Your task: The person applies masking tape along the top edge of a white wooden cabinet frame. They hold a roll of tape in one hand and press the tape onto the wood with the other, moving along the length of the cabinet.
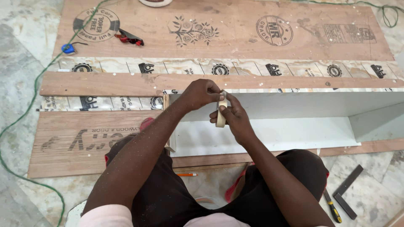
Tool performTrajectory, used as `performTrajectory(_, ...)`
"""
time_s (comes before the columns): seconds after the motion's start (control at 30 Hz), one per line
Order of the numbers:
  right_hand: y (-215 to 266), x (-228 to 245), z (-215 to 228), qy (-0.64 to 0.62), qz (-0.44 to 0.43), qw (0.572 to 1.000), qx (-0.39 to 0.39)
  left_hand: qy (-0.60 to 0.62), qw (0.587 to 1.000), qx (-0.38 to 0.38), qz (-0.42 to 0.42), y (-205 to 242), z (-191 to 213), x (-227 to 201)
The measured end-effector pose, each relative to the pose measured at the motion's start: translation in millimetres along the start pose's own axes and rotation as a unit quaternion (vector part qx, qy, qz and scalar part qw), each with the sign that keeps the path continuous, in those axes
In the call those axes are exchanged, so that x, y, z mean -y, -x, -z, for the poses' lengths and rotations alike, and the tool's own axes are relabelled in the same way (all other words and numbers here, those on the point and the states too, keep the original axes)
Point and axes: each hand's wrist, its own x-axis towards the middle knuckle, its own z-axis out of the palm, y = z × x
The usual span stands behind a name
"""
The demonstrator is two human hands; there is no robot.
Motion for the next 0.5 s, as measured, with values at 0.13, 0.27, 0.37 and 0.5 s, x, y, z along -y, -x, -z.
performTrajectory(0.13, -5.0, -5.8, -6.2, -0.007, 0.007, 1.000, -0.001, 0.023, 0.996, 0.000, 0.086, -6.6, -6.6, 5.3)
performTrajectory(0.27, -10.8, -8.7, -16.7, -0.016, 0.021, 0.999, -0.020, -0.026, 0.999, -0.030, 0.032, -9.6, -7.4, 1.6)
performTrajectory(0.37, -13.1, -16.2, -30.9, -0.027, -0.012, 0.988, -0.151, -0.116, 0.990, -0.082, -0.009, -10.7, -13.4, 1.5)
performTrajectory(0.5, -17.1, -22.3, -35.9, -0.004, -0.031, 0.982, -0.188, -0.170, 0.981, -0.085, 0.030, -21.6, -14.1, -1.3)
